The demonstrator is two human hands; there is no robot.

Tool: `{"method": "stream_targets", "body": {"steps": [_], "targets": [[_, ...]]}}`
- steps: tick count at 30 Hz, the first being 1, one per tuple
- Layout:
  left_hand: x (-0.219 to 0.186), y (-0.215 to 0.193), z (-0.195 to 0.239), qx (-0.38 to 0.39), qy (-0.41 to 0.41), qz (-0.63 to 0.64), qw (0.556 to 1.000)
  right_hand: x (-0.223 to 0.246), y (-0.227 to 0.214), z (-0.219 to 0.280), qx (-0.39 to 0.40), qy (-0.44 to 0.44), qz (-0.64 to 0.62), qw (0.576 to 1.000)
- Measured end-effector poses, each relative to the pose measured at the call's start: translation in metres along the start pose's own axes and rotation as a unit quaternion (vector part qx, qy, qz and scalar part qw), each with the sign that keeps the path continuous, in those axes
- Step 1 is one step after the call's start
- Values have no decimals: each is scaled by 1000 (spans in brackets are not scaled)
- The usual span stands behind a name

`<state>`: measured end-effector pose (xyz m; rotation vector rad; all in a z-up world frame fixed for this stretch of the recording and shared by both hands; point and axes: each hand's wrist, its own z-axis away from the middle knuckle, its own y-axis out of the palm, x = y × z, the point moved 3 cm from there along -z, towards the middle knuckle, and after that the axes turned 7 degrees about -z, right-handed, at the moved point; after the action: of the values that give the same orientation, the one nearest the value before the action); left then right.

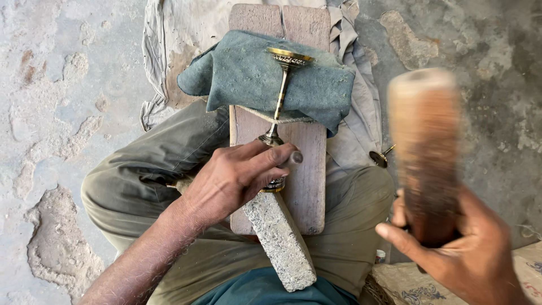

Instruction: The person hammers a metal chalice stem using a wooden mallet and a metal punch. They repeatedly strike the punch to shape or emboss the stem while holding the chalice steady on a cushioned block.

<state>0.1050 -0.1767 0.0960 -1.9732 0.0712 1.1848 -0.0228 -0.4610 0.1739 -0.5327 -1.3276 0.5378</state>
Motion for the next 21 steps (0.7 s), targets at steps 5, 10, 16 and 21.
{"method": "stream_targets", "body": {"steps": [5,10,16,21], "targets": [[-1,-3,-5,-21,20,2,1000,3,-7,-19,69,114,202,970],[3,-2,-7,4,-2,21,1000,2,-11,-24,56,123,258,957],[4,-4,-7,2,20,24,999,18,-19,-28,25,1,234,972],[5,-4,-9,9,24,21,999,11,-14,-26,141,132,381,904]]}}
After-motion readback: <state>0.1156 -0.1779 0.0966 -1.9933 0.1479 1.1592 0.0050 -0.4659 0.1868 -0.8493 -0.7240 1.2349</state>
